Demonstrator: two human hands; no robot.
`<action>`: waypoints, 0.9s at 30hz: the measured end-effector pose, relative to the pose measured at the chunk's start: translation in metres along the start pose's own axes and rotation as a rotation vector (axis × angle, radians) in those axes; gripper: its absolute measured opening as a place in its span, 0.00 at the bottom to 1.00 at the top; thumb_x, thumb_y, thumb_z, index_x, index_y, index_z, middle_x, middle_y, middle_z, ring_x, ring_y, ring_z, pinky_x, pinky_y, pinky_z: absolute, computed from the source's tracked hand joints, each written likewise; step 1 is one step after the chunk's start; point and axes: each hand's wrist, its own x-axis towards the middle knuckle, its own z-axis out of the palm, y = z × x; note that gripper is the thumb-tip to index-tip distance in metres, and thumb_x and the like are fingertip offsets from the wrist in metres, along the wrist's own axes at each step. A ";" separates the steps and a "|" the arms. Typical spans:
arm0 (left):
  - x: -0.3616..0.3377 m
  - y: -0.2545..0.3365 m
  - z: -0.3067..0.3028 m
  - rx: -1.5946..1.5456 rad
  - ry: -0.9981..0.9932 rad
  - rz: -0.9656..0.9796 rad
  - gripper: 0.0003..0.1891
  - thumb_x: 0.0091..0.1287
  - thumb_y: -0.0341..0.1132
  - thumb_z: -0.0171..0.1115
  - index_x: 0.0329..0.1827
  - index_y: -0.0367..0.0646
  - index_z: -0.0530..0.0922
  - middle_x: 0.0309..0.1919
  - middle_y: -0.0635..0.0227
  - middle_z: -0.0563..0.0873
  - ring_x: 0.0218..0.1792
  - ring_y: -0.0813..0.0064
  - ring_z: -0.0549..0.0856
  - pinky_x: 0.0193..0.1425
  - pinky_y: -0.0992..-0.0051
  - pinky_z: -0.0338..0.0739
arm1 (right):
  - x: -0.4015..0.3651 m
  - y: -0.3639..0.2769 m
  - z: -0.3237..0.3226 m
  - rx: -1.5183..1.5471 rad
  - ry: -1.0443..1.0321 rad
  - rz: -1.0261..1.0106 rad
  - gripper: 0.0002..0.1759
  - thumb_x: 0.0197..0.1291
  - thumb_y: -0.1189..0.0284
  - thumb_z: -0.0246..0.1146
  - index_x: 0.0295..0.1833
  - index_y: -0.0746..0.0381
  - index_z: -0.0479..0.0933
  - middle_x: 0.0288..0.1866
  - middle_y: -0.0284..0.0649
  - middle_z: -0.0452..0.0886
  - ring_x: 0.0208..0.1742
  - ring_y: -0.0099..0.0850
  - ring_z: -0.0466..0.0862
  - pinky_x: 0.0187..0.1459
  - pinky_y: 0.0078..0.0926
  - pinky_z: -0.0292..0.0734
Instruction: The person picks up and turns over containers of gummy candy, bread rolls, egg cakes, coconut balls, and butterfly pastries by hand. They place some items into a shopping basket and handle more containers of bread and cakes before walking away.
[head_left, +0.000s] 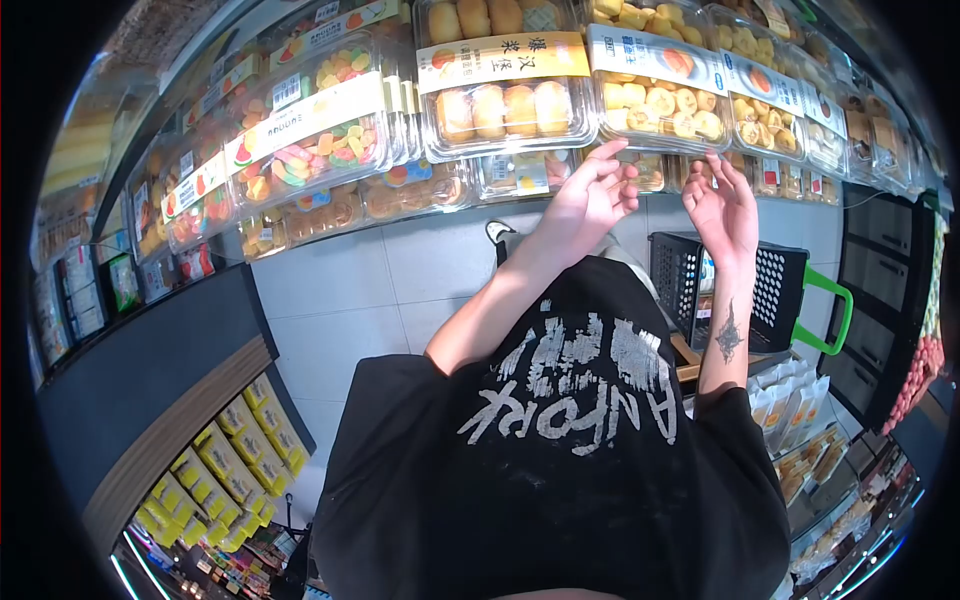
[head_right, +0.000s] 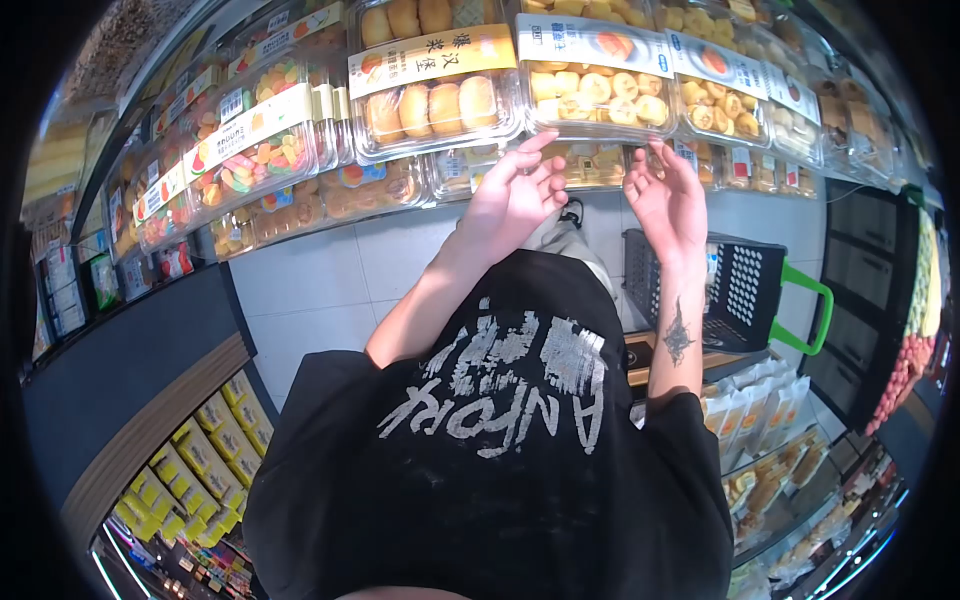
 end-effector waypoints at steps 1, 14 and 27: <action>-0.001 -0.003 0.000 0.079 0.046 0.032 0.18 0.64 0.35 0.48 0.56 0.40 0.65 0.41 0.66 0.73 0.42 0.74 0.74 0.48 0.73 0.68 | -0.005 0.001 0.005 -0.104 0.060 -0.054 0.11 0.58 0.67 0.58 0.42 0.64 0.72 0.39 0.37 0.73 0.42 0.25 0.73 0.48 0.26 0.72; -0.004 -0.050 0.036 0.423 0.333 0.198 0.20 0.69 0.44 0.44 0.56 0.38 0.63 0.53 0.64 0.73 0.55 0.74 0.72 0.59 0.72 0.67 | -0.055 -0.010 -0.038 -0.656 0.201 -0.280 0.06 0.57 0.75 0.60 0.29 0.61 0.71 0.36 0.32 0.77 0.42 0.15 0.73 0.43 0.15 0.68; 0.012 -0.057 0.070 1.267 0.142 0.184 0.29 0.59 0.45 0.62 0.59 0.37 0.66 0.49 0.61 0.75 0.54 0.75 0.71 0.56 0.72 0.66 | -0.050 -0.144 -0.037 -1.643 -0.418 -0.437 0.21 0.57 0.69 0.58 0.54 0.67 0.68 0.49 0.49 0.74 0.35 0.36 0.80 0.40 0.27 0.75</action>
